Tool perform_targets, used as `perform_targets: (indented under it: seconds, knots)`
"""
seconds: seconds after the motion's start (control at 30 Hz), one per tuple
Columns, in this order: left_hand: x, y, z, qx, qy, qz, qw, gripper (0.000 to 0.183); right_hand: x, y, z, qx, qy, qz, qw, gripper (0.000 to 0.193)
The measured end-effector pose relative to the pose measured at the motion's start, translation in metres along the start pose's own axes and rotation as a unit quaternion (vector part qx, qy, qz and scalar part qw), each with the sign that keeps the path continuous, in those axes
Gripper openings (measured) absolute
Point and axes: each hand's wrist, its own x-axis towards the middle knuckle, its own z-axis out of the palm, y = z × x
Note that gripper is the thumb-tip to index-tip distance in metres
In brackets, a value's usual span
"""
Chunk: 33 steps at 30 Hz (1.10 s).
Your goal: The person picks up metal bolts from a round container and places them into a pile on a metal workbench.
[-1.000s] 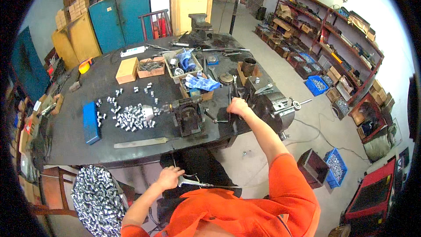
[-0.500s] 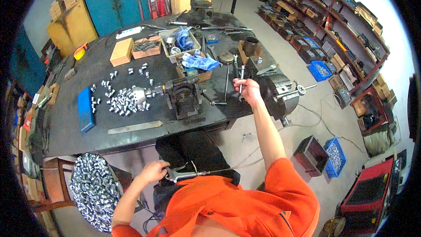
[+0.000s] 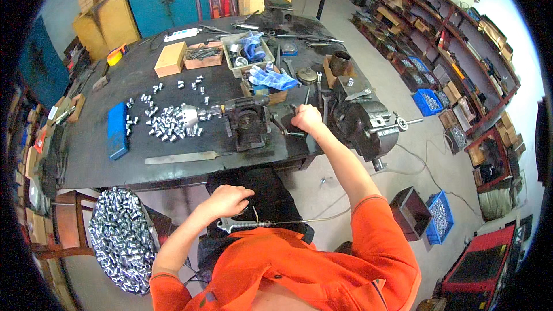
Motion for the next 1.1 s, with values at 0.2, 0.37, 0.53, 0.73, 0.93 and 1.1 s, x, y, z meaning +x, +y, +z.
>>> perform_targets:
  seconds: [0.2,0.37,0.53,0.73,0.93,1.1]
  knots:
    - [-0.021,-0.005,-0.004,-0.009,0.003,-0.046,0.999,0.033,0.002,0.013,0.017,0.078,0.032,-0.011,0.996,0.02]
    - [-0.024,-0.008,-0.01,-0.025,0.01,-0.048,0.998,0.034,-0.019,0.066,0.029,0.388,0.096,-0.217,0.891,0.011]
    - [-0.016,0.002,-0.013,-0.088,0.038,-0.019,0.995,0.031,-0.129,0.07,-0.009,0.768,-0.041,-0.027,0.639,0.024]
    - [0.0,0.029,-0.016,-0.085,0.229,0.092,0.965,0.023,-0.245,0.052,-0.022,0.827,-0.158,0.012,0.539,0.019]
    - [0.0,0.051,-0.007,-0.046,0.28,0.143,0.948,0.037,-0.27,-0.012,-0.016,0.849,-0.339,0.0,0.404,0.018]
    - [-0.039,0.037,-0.008,-0.119,0.322,0.058,0.937,0.021,-0.251,-0.084,-0.024,0.855,-0.39,0.001,0.342,0.023]
